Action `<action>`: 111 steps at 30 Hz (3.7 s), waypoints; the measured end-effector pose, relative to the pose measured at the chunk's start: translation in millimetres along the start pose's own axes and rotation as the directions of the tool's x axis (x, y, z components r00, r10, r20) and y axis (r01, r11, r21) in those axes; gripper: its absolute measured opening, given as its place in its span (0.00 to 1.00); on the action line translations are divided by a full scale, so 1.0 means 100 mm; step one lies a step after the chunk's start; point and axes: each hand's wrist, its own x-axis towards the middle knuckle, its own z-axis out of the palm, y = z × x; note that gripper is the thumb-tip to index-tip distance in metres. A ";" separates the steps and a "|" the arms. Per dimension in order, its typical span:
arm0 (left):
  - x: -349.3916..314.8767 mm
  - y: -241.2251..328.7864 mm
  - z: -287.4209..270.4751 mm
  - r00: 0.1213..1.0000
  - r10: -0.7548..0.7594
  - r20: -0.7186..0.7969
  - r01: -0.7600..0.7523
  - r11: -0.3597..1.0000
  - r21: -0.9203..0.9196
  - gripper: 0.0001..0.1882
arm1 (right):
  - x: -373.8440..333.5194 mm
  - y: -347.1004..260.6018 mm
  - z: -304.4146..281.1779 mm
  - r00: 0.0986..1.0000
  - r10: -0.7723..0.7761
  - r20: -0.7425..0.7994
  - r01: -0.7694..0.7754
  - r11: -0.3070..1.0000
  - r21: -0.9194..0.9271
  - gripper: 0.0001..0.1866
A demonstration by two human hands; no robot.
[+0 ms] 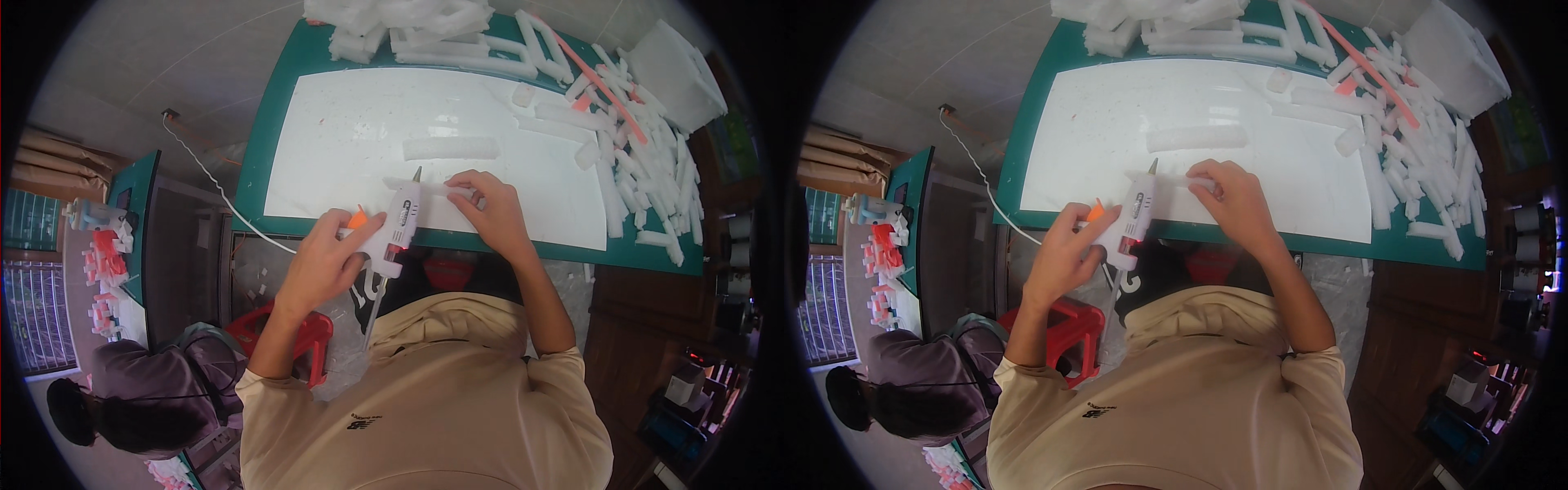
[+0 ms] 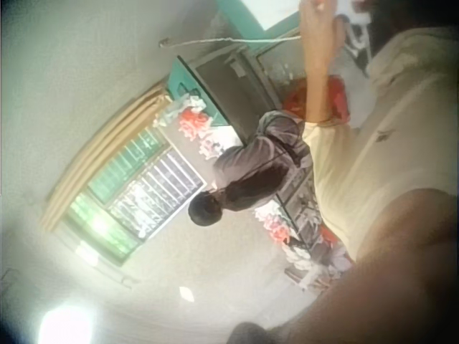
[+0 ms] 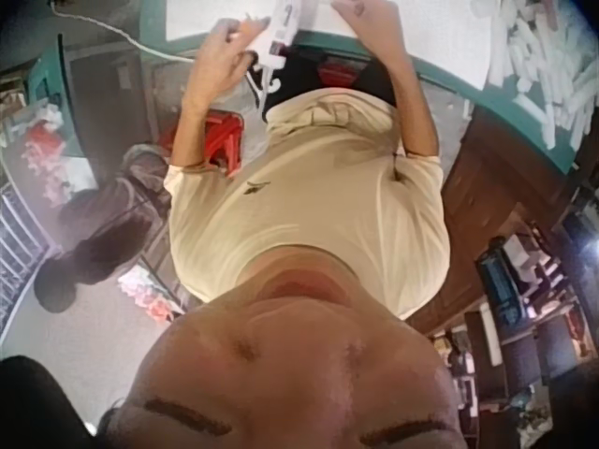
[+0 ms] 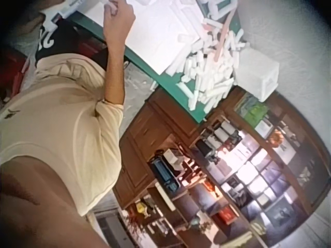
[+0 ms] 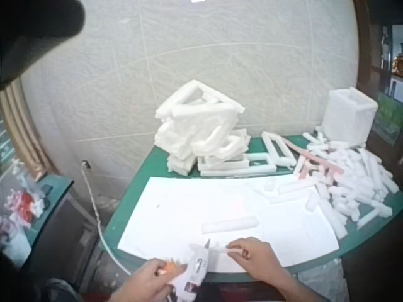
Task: Gluing foam strips together to create a structure using a hot glue gun
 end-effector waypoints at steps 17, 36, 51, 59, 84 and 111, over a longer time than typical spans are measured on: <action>-0.06 0.10 0.24 0.999 -0.046 0.018 0.048 0.996 -0.077 0.34 | -0.02 0.03 0.04 0.997 -0.064 -0.040 0.064 0.998 0.007 0.09; -0.10 0.11 0.30 0.999 -0.048 0.017 0.049 0.996 -0.072 0.35 | -0.03 0.05 0.04 0.996 -0.077 -0.047 0.077 0.997 -0.012 0.10; -0.10 0.11 0.30 0.996 -0.073 0.057 0.078 0.992 -0.096 0.35 | -0.03 0.04 0.03 0.997 -0.073 -0.039 0.072 0.997 -0.018 0.10; -0.10 0.10 0.31 0.996 -0.069 0.059 0.074 0.993 -0.089 0.34 | -0.02 0.04 0.05 0.991 -0.110 -0.070 0.114 0.992 0.059 0.10; -0.10 0.10 0.32 0.993 -0.072 0.097 0.079 0.994 -0.073 0.34 | -0.03 0.09 0.02 0.992 -0.117 -0.046 0.120 0.991 0.066 0.16; -0.05 0.19 0.21 0.986 -0.108 0.130 0.117 0.991 -0.061 0.33 | -0.03 0.05 0.01 0.992 -0.126 -0.026 0.126 0.991 0.033 0.13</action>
